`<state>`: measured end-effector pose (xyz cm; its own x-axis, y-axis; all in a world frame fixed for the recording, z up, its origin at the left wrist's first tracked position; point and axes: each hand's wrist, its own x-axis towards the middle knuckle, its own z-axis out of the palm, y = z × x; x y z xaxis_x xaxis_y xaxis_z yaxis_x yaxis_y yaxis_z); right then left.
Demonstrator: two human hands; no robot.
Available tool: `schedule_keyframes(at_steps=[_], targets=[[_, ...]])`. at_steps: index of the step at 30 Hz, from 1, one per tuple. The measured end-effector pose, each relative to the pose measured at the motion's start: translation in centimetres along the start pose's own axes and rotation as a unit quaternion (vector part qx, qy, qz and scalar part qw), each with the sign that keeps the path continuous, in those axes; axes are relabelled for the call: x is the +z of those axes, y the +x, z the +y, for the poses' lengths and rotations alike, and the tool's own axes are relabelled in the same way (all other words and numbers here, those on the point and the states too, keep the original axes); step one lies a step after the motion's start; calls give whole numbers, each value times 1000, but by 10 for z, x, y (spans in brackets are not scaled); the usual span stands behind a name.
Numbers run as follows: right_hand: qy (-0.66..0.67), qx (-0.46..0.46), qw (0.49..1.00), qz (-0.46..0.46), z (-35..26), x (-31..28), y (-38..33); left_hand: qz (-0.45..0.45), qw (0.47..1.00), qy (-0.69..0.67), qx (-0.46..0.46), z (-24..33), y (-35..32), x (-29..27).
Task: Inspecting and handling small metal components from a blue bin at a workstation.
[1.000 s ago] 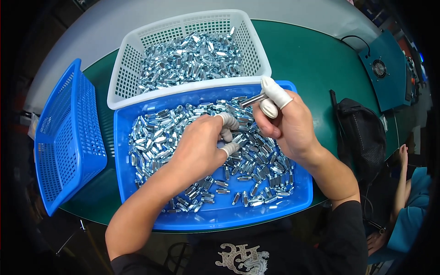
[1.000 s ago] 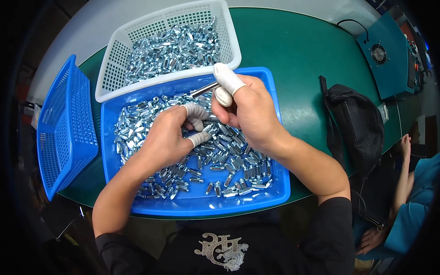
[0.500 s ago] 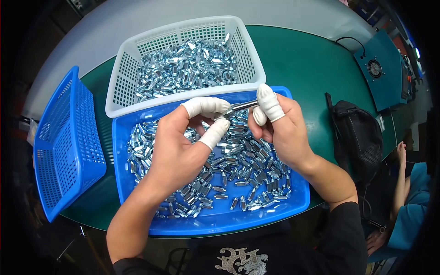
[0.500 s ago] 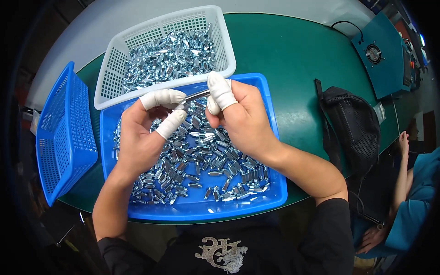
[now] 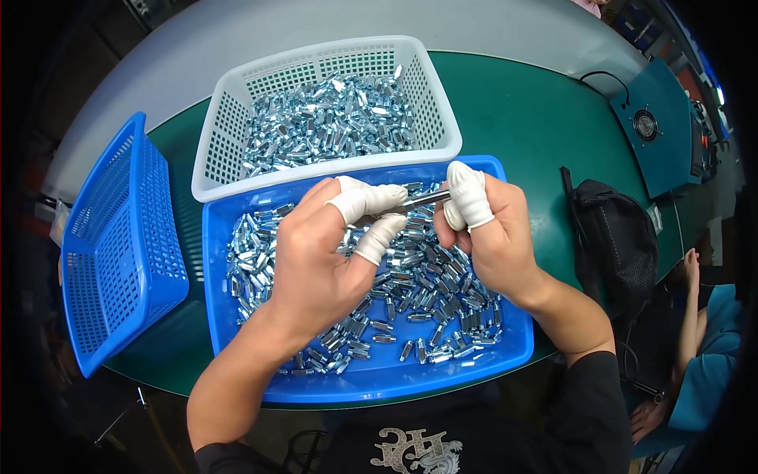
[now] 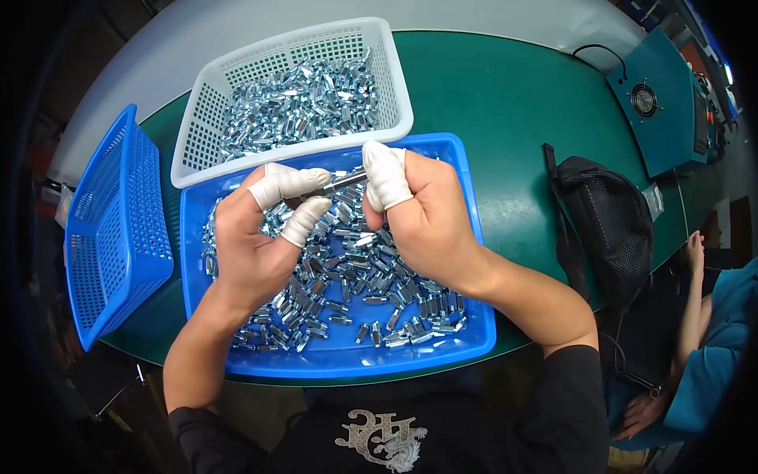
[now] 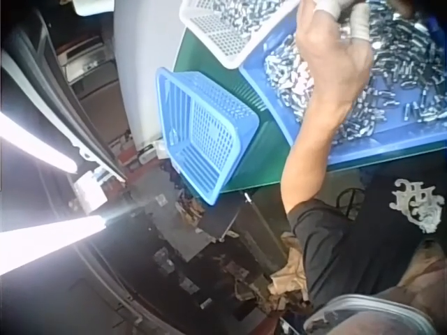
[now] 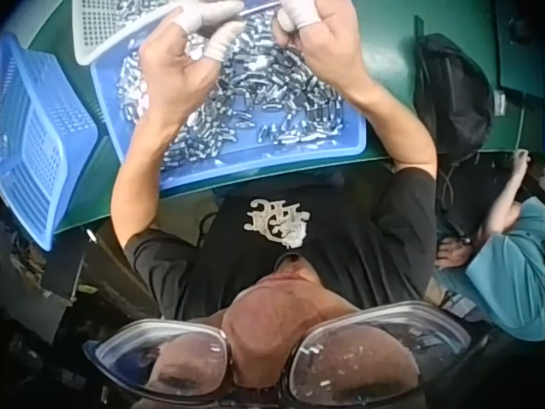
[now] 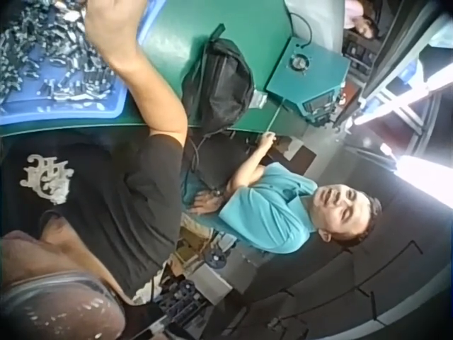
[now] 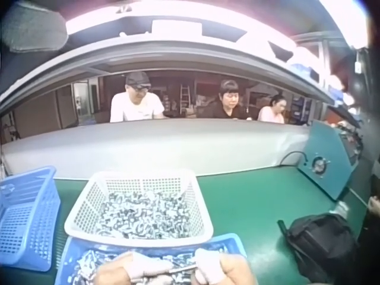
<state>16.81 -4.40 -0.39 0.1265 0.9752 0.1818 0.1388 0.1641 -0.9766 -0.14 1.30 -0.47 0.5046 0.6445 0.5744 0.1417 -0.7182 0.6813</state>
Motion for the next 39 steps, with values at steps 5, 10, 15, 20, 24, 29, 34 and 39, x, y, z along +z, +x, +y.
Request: schedule_keyframes(at_steps=[5, 10, 15, 20, 24, 29, 34, 39], targets=[[55, 95, 993, -48, 5, -7, 4, 1, 995, 44, 90, -5, 2, 1], [62, 109, 990, -64, 4, -9, 4, -7, 985, 95, 142, -8, 2, -1], [81, 104, 990, -47, 0, -6, 3, 2, 932, -304, -198, -1, -6, 5], [16, 35, 999, -14, -2, -2, 3, 41, 984, 93, 148, -3, 2, 7], [202, 198, 956, -72, -1, -7, 8, -8, 994, 44, 96, 3, 2, -2], [64, 156, 982, -85, -7, 3, -2, -1, 999, -52, 16, 2, -4, 6], [197, 247, 939, -137, 3, -5, 10, 2, 998, 40, 48, 4, -2, 8], [321, 317, 874, -183, 9, -15, 14, 3, 1000, -17, 10, 12, 2, 7]])
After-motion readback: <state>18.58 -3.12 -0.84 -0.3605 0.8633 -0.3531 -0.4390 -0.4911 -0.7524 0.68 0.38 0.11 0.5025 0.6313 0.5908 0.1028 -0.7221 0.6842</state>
